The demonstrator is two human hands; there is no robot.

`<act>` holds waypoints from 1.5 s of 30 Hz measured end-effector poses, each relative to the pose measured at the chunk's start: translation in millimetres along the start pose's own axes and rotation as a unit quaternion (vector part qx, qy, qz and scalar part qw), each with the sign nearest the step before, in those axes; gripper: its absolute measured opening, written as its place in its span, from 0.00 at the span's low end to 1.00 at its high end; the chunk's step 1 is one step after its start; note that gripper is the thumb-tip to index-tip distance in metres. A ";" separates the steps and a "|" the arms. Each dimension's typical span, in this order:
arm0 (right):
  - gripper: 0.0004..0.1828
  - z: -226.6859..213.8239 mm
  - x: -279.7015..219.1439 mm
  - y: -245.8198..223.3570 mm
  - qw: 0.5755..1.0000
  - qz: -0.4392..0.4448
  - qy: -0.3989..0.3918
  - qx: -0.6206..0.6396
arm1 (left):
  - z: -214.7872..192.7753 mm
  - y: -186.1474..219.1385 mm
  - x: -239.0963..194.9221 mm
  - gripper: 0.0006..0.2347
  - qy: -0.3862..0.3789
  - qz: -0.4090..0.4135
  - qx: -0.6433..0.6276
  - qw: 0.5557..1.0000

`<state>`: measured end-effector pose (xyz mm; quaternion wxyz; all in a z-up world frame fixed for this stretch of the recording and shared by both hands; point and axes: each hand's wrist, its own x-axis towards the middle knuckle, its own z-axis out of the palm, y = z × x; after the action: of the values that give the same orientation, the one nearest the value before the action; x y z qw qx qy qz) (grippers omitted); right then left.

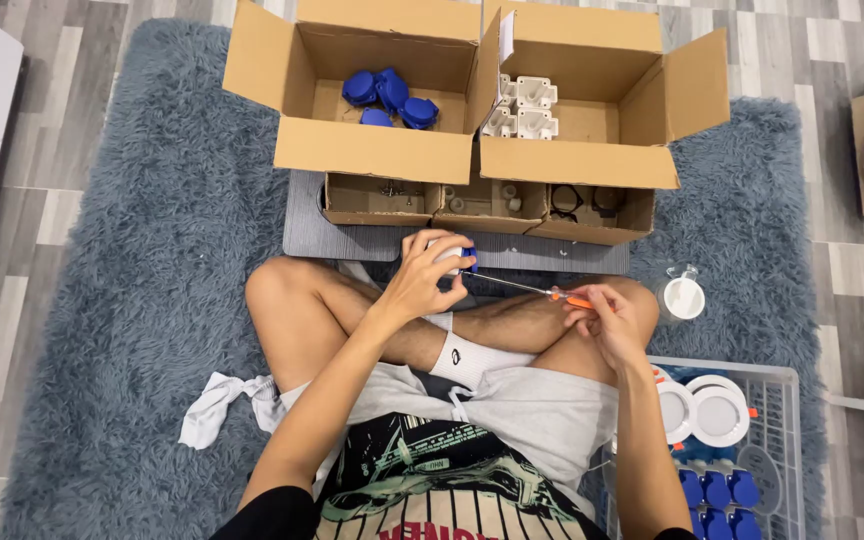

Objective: Assembling or preparing electrical components using a screwdriver while sitting on the floor

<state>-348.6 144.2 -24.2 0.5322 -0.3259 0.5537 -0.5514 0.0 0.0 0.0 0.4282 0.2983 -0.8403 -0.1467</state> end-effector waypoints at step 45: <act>0.12 -62.1 -1.8 47.8 0.993 -0.100 -0.005 0.065 | -44.1 6.4 30.8 0.01 0.087 0.073 0.088 0.990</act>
<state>-396.3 170.9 -80.3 0.4975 -0.3468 0.4784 -0.6351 19.2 -13.9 48.8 0.4812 0.2844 -0.8291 -0.0139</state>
